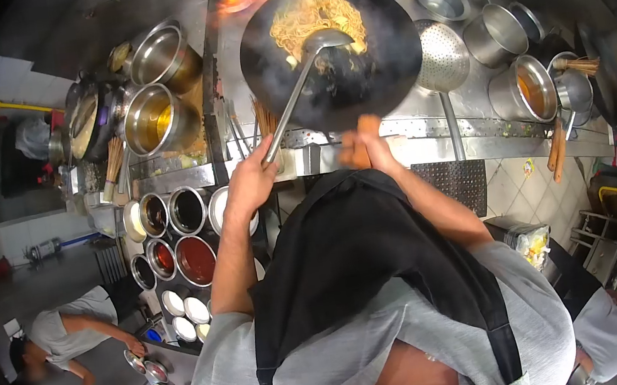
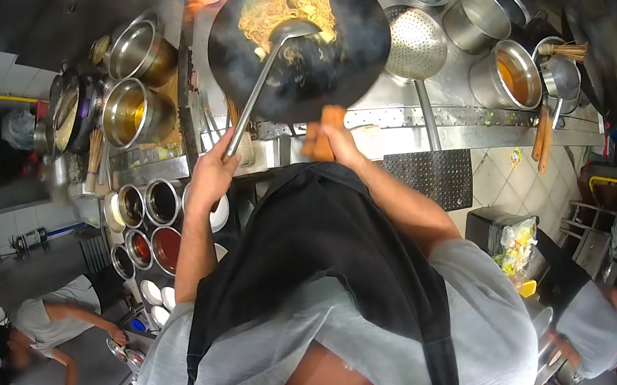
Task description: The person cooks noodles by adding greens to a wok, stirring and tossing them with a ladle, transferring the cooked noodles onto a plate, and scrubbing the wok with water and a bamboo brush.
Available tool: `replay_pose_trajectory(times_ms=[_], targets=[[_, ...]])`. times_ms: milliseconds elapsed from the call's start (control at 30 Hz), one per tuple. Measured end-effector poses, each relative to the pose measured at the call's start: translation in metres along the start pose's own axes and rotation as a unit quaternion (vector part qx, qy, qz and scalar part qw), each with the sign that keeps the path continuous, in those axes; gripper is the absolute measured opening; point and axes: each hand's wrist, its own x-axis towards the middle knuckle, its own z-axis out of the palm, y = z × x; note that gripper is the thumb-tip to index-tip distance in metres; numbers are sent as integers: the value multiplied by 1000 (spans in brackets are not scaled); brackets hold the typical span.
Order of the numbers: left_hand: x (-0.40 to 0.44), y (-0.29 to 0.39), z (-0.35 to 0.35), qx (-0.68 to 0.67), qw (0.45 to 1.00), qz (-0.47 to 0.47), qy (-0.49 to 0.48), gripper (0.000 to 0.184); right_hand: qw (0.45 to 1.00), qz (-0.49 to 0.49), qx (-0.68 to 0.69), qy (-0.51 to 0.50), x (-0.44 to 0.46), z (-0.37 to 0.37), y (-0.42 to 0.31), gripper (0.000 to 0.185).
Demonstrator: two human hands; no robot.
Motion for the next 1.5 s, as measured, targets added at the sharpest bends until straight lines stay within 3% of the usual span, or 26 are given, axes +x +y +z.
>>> replay_pose_trajectory(times_ms=[100, 133, 167, 233, 367, 533, 633, 733, 900, 967, 1100, 1233, 1333, 1433, 1500], targets=[[-19, -3, -9, -9, 1000, 6, 2, 60, 1000, 7, -12, 18, -8, -20, 13, 42], [-22, -2, -17, -12, 1000, -8, -11, 60, 999, 11, 52, -5, 6, -25, 10, 40], [-26, -1, -25, -15, 999, -21, -24, 60, 997, -59, 44, -1, -17, 31, -29, 35], [-30, 10, -41, 11, 997, -51, -55, 60, 997, 12, 48, 64, 32, 38, -53, 31], [-18, 22, -52, 64, 995, -39, -67, 59, 998, 31, -12, 58, 77, 44, -79, 30], [28, 2, -30, -26, 1000, -11, -10, 58, 996, 12, -18, 90, 83, 57, -85, 30], [64, 24, -17, -76, 994, -77, -7, 59, 996, 9, -25, 90, 97, 49, -82, 32], [120, -26, 43, -129, 987, 12, 91, 62, 995, 26, -59, 74, 105, 41, -85, 30], [80, 6, 54, -305, 948, -86, 3, 65, 992, 30, -96, 80, 107, 34, -88, 30], [41, 18, 22, -324, 936, -117, -75, 67, 991, 23, -90, 96, 112, 31, -86, 30], [-7, -9, -31, -214, 964, -87, -128, 69, 994, 35, -72, 78, 90, 41, -102, 28], [4, -8, -46, -50, 988, -40, -142, 69, 996, 59, -15, 63, 80, 45, -98, 27], [29, -30, -2, 24, 996, 80, -14, 68, 997, 21, 15, 67, 62, 43, -77, 29], [18, -2, 5, 56, 998, -6, 1, 64, 999, 2, 10, 38, 5, 12, -28, 31], [0, -14, 1, 21, 999, 11, 27, 62, 999, -6, -41, -13, 10, -29, 2, 34]])
